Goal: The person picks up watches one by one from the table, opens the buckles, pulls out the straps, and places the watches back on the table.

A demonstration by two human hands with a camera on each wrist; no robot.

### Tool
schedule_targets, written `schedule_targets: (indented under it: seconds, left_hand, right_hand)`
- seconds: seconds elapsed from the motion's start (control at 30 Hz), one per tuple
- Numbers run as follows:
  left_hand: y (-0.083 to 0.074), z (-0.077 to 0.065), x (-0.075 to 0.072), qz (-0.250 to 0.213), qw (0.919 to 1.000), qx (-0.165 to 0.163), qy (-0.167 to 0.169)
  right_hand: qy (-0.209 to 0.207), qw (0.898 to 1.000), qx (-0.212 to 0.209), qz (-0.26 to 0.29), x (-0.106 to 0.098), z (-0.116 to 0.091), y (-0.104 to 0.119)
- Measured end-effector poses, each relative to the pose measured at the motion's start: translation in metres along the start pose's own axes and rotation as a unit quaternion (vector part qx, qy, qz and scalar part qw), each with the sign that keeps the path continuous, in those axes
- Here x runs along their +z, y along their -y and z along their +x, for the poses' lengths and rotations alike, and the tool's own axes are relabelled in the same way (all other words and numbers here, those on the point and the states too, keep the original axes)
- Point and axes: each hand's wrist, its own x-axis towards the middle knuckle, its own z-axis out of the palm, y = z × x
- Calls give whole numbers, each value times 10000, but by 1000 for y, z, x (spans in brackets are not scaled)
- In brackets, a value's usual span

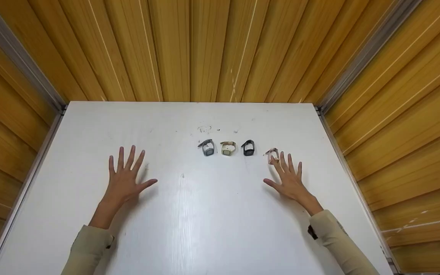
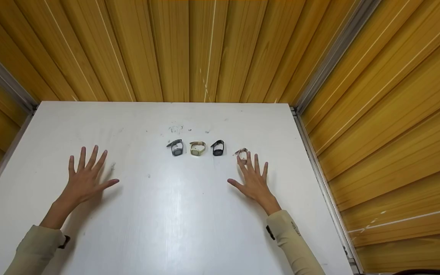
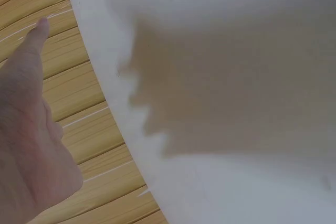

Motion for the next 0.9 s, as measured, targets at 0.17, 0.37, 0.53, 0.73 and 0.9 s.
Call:
schedule_targets:
  seconds: [0.17, 0.37, 0.53, 0.73, 0.9]
  left_hand:
    - [-3, 3, 2, 52, 10000, 74, -36]
    - [-6, 6, 3, -21, 9999, 83, -53]
    - [-10, 7, 5, -59, 9998, 74, 194]
    - [-18, 13, 11, -187, 9993, 147, 280]
    - [-29, 17, 18, -319, 9984, 245, 388]
  right_hand:
    - [-62, 10000, 11, -27, 2, 1, -1]
    - [-92, 9999, -66, 50, 6, 2, 4]
    - [-87, 9998, -133, 92, 10, 1, 9]
    - [-186, 9995, -227, 155, 11, 2, 12]
    - [-86, 9990, -342, 258, 12, 3, 17]
